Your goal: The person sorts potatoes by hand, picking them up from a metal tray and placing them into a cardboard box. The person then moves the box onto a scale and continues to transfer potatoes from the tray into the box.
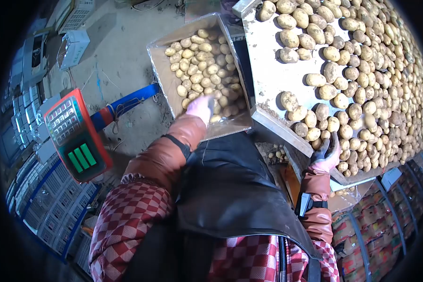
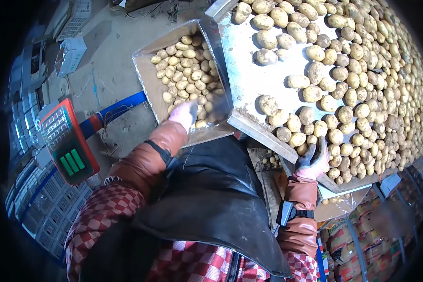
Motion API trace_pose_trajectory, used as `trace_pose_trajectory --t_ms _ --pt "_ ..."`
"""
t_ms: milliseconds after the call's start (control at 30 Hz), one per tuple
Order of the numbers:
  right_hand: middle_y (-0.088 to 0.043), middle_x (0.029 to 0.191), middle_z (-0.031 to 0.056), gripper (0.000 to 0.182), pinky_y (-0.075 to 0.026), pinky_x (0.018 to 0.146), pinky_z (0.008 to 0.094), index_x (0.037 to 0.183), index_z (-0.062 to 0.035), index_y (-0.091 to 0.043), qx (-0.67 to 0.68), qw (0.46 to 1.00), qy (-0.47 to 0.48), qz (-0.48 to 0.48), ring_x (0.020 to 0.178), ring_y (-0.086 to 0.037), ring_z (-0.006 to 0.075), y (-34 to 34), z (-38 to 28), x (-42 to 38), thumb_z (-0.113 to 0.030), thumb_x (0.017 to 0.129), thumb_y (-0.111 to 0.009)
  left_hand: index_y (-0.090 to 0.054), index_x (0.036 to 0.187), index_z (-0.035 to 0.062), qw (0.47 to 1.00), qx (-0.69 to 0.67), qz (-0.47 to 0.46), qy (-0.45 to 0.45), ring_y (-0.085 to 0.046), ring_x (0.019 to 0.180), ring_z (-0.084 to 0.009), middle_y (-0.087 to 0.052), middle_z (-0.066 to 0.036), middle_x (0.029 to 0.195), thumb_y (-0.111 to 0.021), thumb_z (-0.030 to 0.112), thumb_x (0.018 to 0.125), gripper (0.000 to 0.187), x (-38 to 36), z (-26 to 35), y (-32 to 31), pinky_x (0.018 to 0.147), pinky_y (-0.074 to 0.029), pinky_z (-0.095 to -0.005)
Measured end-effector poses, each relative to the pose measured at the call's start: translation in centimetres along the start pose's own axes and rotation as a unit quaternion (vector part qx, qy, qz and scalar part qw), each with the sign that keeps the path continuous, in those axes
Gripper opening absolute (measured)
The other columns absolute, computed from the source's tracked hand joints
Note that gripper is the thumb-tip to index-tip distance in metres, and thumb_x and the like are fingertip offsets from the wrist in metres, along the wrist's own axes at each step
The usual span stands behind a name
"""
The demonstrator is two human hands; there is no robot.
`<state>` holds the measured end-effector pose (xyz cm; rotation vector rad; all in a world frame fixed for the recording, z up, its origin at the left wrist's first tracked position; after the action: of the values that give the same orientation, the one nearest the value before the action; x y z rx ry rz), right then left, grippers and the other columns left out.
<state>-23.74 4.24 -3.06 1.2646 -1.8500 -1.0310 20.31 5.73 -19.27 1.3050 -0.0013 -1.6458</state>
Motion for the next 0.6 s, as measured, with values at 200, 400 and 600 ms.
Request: trace_pose_trajectory --t_ms 200,400,600 --pt "-0.064 0.111 0.0235 0.035 -0.044 0.093 0.0455 0.118 0.0020 -0.062 -0.017 1.000 0.015 -0.011 0.103 -0.059 0.0393 0.4 -0.3 0.0 -0.018 0.089 -0.058 -0.052 0.132 0.0149 0.981 0.145 0.130 -0.018 -0.056 0.114 -0.0357 -0.058 -0.021 0.122 -0.059 0.029 0.087 0.047 9.3 5.1 5.5 0.096 -0.045 -0.0446" --pt "-0.064 0.104 0.0197 0.033 -0.038 0.101 0.0504 0.117 -0.0041 -0.062 -0.056 0.996 0.075 0.015 0.099 -0.060 0.0373 1.1 -1.3 0.1 -0.017 0.088 -0.057 -0.058 0.123 0.0114 0.992 0.106 -0.059 -0.024 -0.063 0.100 -0.0292 -0.066 -0.016 0.107 -0.058 0.023 0.088 0.037 16.1 0.6 3.3 0.086 -0.051 -0.0406" --pt "-0.065 0.107 0.0140 0.032 -0.036 0.103 0.0515 0.117 -0.0085 -0.063 -0.060 0.997 0.040 0.009 0.103 -0.060 0.0320 1.0 -0.6 -0.1 -0.019 0.087 -0.060 -0.069 0.103 0.0212 0.845 0.417 -0.153 -0.298 -0.056 0.113 -0.0240 -0.061 -0.006 0.117 -0.056 0.027 0.087 0.021 5.6 4.2 2.8 0.092 -0.047 -0.0327"
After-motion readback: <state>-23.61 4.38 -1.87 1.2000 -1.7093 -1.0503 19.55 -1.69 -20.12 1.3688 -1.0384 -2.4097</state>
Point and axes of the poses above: each hand's wrist, its own x-axis towards the middle knuckle, its own y-axis out of the back of the hand, z = x × y, the point moved 6 cm from there along x, towards the middle knuckle
